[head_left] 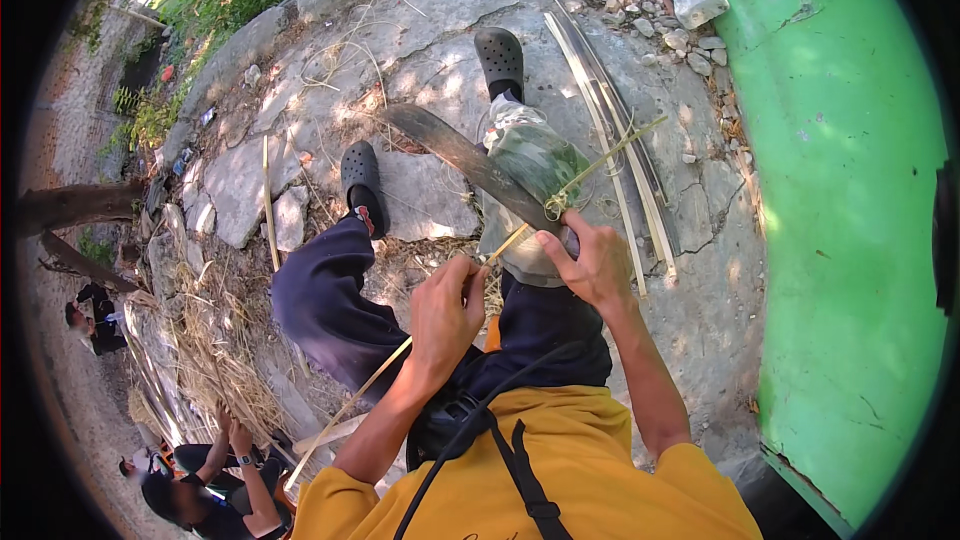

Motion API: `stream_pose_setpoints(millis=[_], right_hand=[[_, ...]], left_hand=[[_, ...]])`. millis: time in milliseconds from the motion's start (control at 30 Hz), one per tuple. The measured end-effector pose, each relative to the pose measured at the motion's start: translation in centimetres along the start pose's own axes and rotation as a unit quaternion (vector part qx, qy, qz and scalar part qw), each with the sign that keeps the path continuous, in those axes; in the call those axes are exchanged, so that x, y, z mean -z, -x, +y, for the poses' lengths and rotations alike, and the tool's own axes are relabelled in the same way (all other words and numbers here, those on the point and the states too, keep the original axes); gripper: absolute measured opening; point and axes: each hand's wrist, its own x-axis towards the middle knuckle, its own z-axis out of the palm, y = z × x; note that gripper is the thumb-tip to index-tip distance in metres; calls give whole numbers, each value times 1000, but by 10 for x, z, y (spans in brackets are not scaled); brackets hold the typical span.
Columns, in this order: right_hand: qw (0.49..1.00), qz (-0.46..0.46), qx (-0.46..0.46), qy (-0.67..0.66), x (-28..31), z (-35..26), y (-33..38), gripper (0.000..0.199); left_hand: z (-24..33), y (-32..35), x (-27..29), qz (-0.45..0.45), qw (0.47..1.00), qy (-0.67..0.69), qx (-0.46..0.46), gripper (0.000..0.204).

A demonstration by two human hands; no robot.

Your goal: The person uses a large knife to shave and thin out long, flexible bamboo strips by pulling the material against the blade while holding it steady on their knee.

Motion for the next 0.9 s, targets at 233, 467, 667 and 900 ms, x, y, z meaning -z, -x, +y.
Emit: stream_pose_setpoints(millis=[233,467,667,900], right_hand=[[1000,-9,-16,19,-3,-3,-4,56],[999,32,-12,3,-4,9,-2,54],[999,36,16,-30,-15,25,-1,54],[920,97,10,-380,-37,62,18,46]], left_hand=[[4,-27,-18,-6,999,21,-25,18],[12,31,58,-30,997,29,62,17],[12,63,103,-36,994,-3,106,17],[26,68,140,18,991,-83,103,12]])
